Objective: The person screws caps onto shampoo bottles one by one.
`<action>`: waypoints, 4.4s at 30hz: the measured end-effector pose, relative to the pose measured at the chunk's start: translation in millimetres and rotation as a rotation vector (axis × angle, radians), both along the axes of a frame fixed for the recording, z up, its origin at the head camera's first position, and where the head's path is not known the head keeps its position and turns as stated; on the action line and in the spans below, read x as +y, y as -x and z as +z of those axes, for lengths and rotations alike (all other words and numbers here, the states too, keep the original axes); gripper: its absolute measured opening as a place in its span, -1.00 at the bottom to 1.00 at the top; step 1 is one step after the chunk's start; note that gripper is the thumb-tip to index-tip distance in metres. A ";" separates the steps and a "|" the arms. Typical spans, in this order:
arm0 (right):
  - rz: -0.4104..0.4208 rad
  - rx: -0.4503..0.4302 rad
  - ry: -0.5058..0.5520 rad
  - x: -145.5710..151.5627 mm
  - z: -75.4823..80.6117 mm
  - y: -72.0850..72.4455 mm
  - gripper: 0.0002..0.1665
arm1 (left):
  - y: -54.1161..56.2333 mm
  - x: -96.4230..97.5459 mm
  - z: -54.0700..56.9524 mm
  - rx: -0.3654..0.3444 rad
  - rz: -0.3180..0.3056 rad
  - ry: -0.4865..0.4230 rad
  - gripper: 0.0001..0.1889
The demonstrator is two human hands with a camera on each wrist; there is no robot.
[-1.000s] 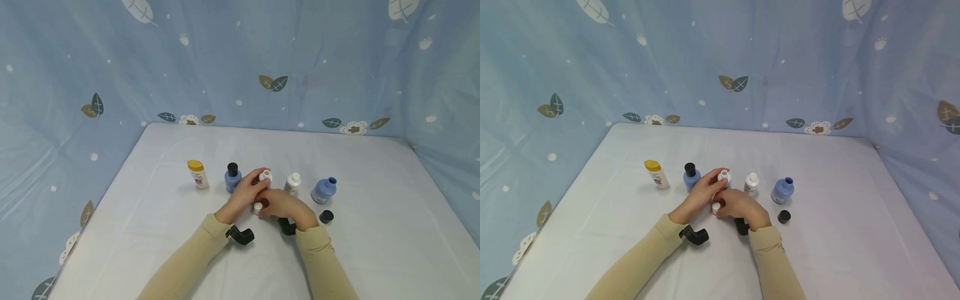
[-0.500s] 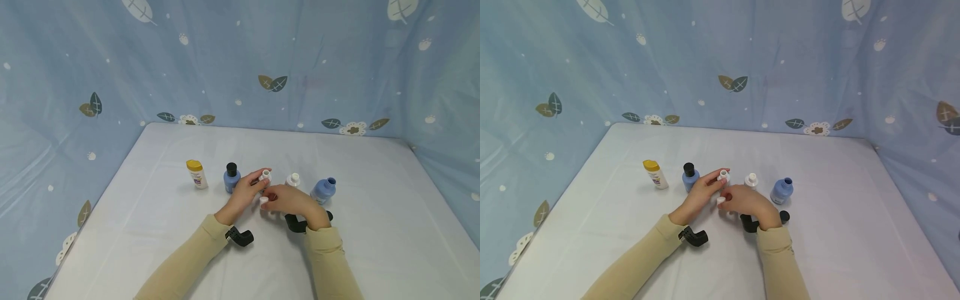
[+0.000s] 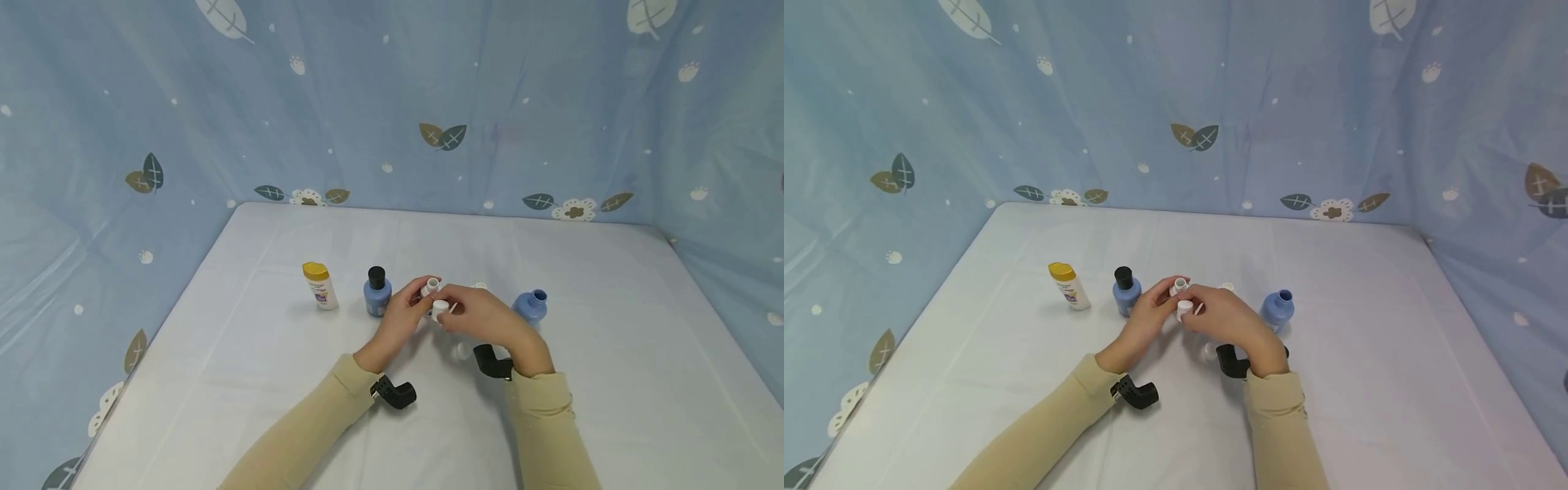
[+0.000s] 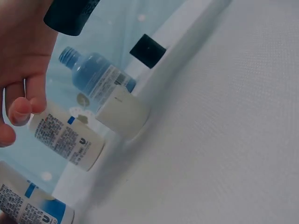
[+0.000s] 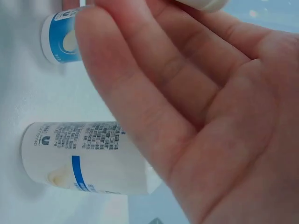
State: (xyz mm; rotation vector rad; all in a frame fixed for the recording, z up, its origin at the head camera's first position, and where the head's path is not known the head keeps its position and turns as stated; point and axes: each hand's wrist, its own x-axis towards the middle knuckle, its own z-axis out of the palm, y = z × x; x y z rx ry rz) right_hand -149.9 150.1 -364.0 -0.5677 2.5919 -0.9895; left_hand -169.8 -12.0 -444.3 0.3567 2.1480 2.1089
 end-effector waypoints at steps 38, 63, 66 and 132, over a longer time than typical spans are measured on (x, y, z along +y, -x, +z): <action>-0.265 0.555 0.242 -17.3 -18.1 11.4 -0.63 | -18.9 2.5 24.7 0.108 0.086 0.131 -0.65; -0.208 0.520 0.055 -22.5 -24.1 12.4 -0.63 | -20.7 2.0 22.8 0.164 0.116 0.112 -0.67; -0.197 0.527 0.047 -22.1 -24.5 10.2 -0.61 | -21.4 1.9 22.3 0.158 0.115 0.123 -0.67; -0.115 0.565 0.007 -18.4 -22.5 11.8 -0.50 | -15.7 -0.6 18.9 0.146 0.105 0.108 -0.66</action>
